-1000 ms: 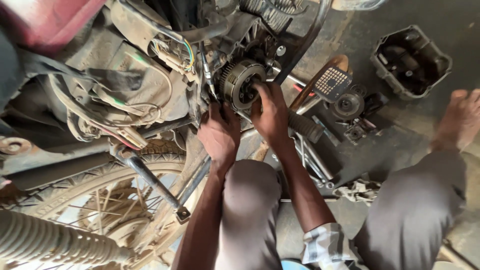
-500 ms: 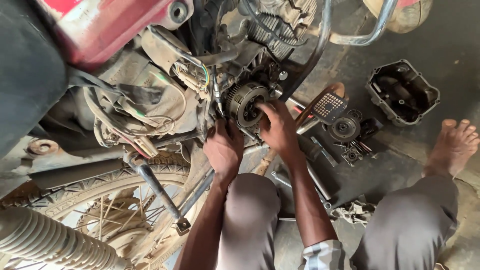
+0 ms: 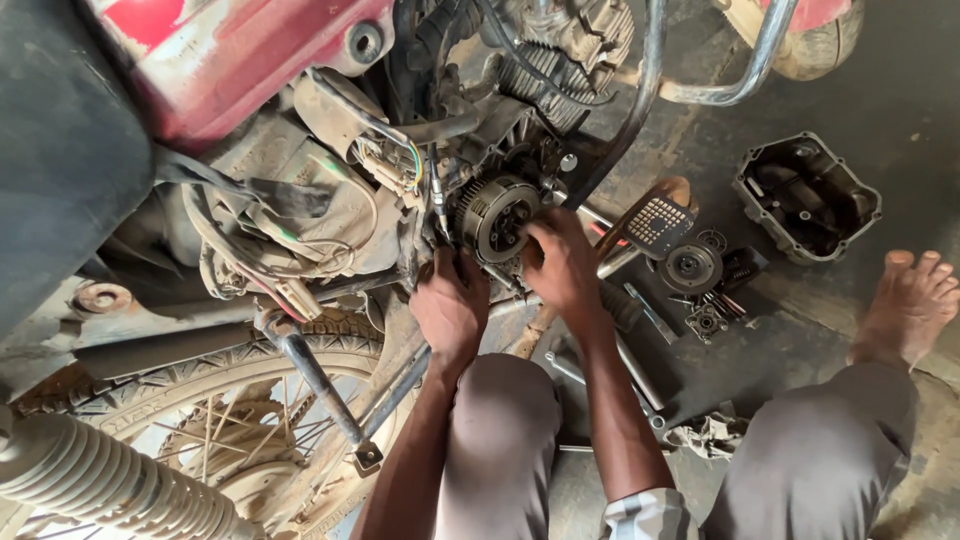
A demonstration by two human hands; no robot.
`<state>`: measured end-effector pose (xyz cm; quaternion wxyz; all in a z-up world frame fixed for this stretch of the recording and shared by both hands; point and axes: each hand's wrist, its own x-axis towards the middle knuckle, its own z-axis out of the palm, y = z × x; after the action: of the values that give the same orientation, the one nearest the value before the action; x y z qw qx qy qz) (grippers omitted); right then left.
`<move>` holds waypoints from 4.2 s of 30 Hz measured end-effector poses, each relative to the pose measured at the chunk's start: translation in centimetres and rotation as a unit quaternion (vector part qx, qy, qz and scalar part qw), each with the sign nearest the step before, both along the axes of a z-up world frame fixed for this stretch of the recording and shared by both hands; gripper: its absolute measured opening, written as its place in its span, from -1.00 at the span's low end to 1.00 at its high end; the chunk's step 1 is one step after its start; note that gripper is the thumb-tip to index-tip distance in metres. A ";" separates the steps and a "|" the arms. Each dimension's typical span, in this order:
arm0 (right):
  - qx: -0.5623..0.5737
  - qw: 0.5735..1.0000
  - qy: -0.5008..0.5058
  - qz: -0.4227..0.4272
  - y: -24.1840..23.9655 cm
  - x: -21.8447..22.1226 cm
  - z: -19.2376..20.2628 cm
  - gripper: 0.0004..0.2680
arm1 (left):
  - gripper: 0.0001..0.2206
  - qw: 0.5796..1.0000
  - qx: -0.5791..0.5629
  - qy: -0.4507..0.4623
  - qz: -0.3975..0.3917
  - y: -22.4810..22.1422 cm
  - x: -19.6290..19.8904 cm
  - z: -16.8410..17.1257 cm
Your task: Assembling and repairing the clutch assembly of a motorcycle engine.
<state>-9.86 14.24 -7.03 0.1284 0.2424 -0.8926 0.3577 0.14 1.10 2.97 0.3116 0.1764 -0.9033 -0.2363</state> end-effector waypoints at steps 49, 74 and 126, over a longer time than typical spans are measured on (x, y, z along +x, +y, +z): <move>-0.048 0.997 0.060 -0.013 -0.7 1.7 2.7 -0.82 | -0.82 0.999 -0.015 0.025 -0.013 0.0 0.3 -0.4; -0.084 0.991 0.092 -0.047 -2.2 1.4 3.0 -0.79 | -0.80 0.999 0.024 -0.013 -0.017 -0.5 0.0 -1.3; -0.268 0.950 -0.156 -0.039 2.6 3.6 6.9 -0.81 | -0.51 0.992 -0.118 -0.019 0.035 -1.1 -1.0 -3.6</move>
<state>-6.31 16.89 -0.13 0.0618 0.1058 -0.7814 0.6119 -0.81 0.05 -0.66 0.3215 0.1748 -0.9236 -0.1139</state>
